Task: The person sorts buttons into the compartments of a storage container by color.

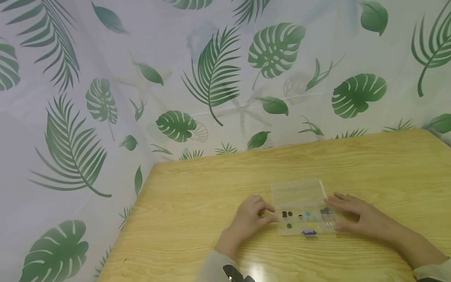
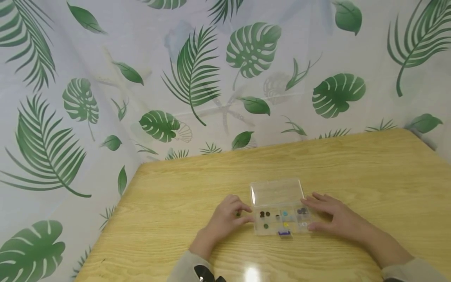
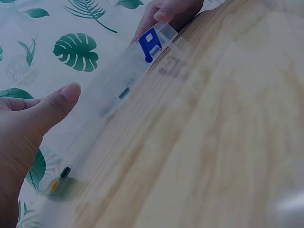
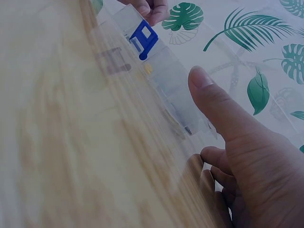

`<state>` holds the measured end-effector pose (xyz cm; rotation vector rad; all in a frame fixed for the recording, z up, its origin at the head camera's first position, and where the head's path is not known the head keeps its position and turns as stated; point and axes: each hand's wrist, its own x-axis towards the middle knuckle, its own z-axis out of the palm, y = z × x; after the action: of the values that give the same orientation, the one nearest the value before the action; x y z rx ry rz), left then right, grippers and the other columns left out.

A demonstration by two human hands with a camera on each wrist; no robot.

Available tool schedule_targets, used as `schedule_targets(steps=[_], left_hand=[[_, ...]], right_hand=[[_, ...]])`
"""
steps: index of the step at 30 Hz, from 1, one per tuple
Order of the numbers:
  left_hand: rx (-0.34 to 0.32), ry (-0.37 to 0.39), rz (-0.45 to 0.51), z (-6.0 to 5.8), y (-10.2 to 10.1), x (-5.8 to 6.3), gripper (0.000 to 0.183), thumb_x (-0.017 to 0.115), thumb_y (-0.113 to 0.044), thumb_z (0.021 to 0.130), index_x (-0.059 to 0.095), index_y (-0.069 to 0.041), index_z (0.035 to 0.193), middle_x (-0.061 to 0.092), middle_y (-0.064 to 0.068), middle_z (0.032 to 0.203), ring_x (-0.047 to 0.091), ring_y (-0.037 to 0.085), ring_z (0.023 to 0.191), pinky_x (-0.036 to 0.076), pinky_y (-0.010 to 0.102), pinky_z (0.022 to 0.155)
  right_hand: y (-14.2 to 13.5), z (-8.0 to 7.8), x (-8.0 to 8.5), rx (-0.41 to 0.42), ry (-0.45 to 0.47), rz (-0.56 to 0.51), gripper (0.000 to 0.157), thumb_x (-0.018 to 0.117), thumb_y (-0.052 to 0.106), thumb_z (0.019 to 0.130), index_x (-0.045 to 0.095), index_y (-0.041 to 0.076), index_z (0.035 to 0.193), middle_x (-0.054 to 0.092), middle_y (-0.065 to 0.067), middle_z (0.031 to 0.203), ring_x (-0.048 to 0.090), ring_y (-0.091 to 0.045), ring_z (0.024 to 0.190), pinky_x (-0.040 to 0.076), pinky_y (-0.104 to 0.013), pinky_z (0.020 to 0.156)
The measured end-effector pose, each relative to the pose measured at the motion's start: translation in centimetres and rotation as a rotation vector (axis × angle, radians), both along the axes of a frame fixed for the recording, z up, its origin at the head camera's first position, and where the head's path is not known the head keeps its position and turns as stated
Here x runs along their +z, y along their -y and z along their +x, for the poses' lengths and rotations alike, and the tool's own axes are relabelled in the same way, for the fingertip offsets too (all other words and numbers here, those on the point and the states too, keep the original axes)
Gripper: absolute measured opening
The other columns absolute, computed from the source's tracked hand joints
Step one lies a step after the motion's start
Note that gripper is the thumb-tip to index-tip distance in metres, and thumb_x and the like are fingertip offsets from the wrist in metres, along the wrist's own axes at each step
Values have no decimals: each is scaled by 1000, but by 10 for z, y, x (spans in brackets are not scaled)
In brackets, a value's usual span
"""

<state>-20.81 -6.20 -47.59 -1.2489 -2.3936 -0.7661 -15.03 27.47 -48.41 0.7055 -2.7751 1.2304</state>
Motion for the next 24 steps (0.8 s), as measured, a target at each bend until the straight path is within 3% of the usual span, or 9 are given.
schedule_targets(steps=[15,24], left_hand=[[74,99,-43,-9,21,1,26,77,-34,75,70,-14,90,55,-4,79,43,6,78,38,13,69],[174,242,-109,-9,26,1,25,75,-40,76,70,-19,88,50,-11,78,39,3,75,37,12,65]], right_hand=[[0,-1,1,11,11,-14,65,74,22,81,47,20,140,33,-31,144,21,-64,125,19,-77,88],[0,-1,0,11,21,-15,64,74,20,81,47,20,140,34,-30,144,20,-66,125,18,-78,88]])
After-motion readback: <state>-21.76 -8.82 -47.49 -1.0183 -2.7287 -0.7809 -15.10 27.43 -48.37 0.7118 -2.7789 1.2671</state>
